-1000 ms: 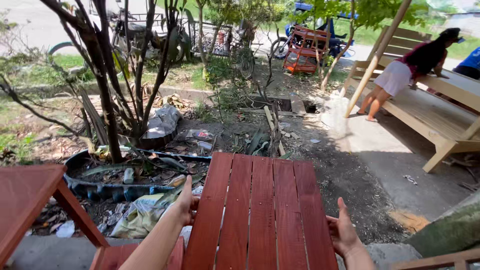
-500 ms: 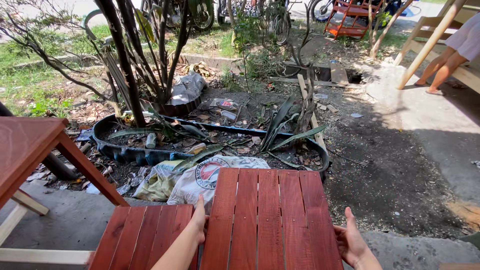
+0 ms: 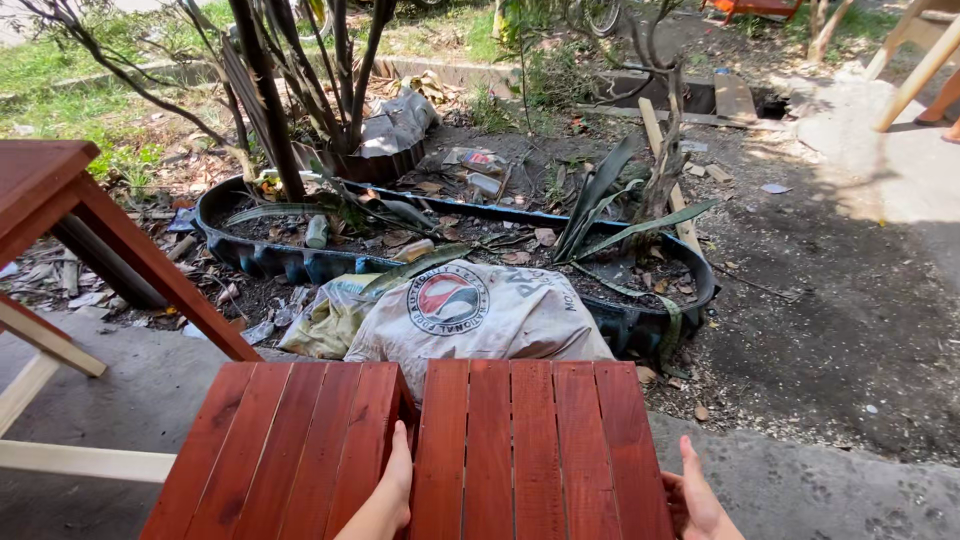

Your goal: The person paints a small wooden stool with reddish-brown paint using a brush, then moves the stool aside and paints a wooden chair. The person repeatedly dips the brush into a small container of paint and applies it to the legs, seat, and backrest of the furniture.

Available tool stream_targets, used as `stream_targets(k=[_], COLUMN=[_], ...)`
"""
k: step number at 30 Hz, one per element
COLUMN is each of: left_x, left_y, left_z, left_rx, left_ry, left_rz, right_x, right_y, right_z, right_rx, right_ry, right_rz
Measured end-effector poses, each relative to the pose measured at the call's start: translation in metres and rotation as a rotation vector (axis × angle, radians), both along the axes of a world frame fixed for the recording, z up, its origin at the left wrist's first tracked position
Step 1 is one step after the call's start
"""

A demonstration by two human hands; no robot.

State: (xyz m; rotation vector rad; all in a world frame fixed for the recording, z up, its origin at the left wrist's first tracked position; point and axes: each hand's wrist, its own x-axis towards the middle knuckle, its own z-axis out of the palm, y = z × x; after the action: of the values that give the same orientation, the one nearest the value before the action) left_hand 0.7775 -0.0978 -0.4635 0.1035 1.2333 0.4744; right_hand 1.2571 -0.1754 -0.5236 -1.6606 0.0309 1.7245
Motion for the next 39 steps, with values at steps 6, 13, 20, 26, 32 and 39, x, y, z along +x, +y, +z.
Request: stream_targets(k=[6,13,20,26,32,39], left_x=[-0.003,0.002,-0.002,0.007,0.033,0.032], left_y=[-0.016,-0.013,0.015,0.034,0.036,0.024], left_z=[-0.028,-0.076,-0.088,-0.096,-0.063,0.034], left_rx=[0.008,0.018,0.093,0.239,0.510,0.715], left_ry=[-0.067,0.073,0.241,0.327,0.918,1.097], left_rz=[0.034,0.172,0.175,0.041,-0.331,-0.443], right_x=[-0.018,-0.021,-0.028,-0.056,-0.063,-0.092], right_y=[-0.011,-0.013,0.009,0.042,0.060,0.055], right_z=[-0.046,-0.070,-0.059,-0.052,-0.017,0.067], right_rx=[-0.033,-0.014,0.019,0.095,0.038,0.296], right_ry=[0.022,0.070,-0.018,-0.201,-1.142,-1.490], right_rz=[0.057,0.012,-0.007,0.085,0.461,0.453])
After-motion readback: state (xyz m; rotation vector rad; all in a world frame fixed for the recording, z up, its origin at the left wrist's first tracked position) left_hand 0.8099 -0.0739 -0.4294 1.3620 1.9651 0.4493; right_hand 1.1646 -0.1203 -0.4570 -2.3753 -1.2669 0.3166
